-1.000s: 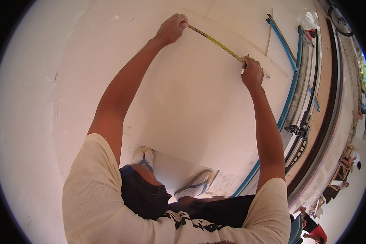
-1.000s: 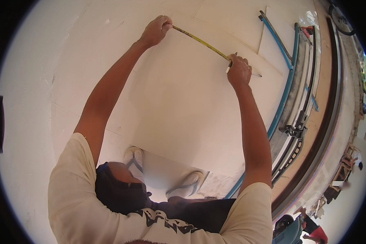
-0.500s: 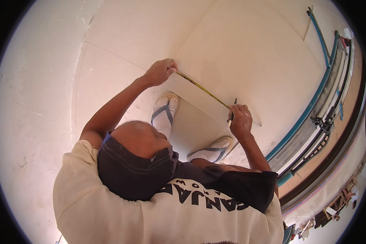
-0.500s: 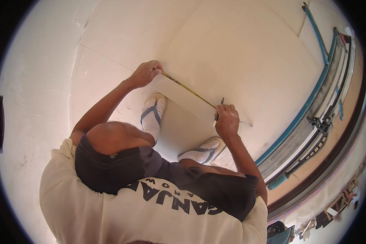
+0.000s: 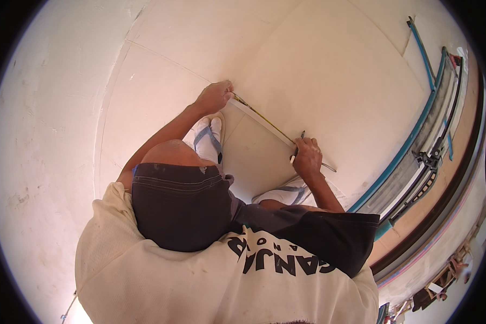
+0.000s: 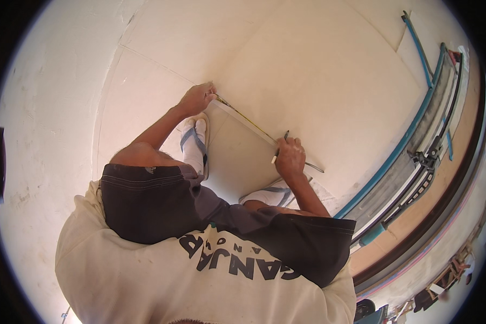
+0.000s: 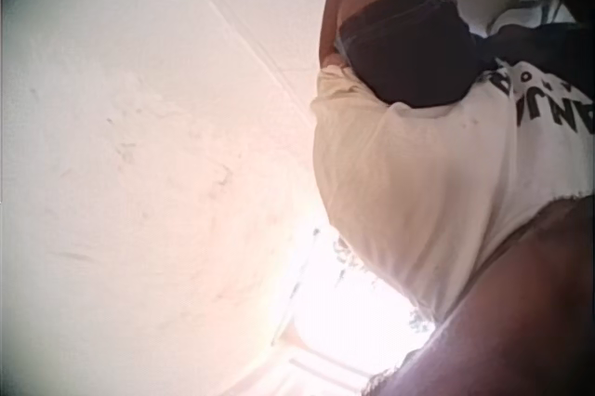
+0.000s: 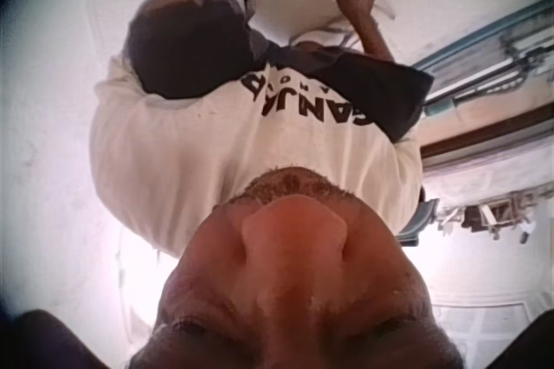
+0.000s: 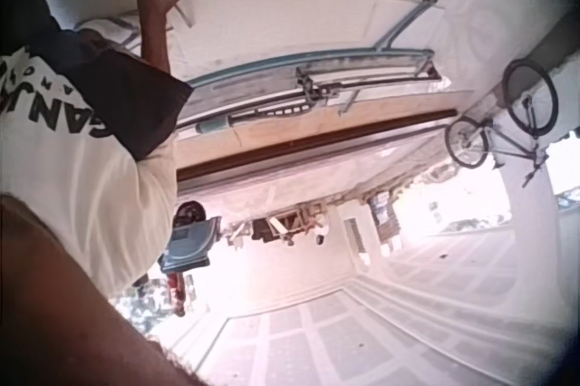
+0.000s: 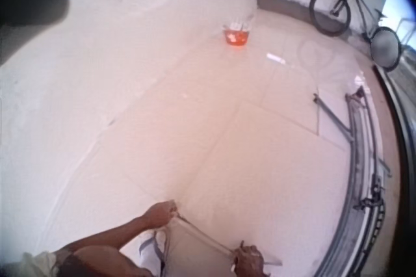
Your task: The person measures a tile with a tape measure, marks it with a pencil, and سپس places the tile into a tile cutter to score and snap it. The person then picks up the cut piece.
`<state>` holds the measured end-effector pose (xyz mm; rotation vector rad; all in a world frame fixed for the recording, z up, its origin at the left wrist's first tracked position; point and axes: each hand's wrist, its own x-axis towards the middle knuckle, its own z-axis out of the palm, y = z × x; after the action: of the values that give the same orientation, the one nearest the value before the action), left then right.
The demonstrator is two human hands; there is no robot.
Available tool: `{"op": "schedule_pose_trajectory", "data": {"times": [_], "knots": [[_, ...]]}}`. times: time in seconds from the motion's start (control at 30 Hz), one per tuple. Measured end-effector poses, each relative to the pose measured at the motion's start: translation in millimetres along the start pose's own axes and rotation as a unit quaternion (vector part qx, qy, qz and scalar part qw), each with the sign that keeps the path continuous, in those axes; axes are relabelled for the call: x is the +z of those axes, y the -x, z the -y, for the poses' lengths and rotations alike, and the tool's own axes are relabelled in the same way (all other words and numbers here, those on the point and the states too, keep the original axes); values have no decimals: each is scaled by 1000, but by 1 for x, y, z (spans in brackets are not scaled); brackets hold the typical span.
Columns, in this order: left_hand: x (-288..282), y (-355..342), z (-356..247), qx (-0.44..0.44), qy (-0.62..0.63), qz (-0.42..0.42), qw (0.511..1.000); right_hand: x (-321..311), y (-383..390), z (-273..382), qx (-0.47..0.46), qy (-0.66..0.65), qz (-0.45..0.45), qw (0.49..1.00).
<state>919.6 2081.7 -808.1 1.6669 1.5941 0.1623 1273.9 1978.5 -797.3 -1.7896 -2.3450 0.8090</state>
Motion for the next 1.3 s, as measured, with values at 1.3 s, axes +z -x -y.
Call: {"op": "schedule_pose_trajectory", "data": {"times": [1.3], "knots": [[12,7,17,108,-37,-72,991,-1,-10,36,-48,-120,-91,987]]}}
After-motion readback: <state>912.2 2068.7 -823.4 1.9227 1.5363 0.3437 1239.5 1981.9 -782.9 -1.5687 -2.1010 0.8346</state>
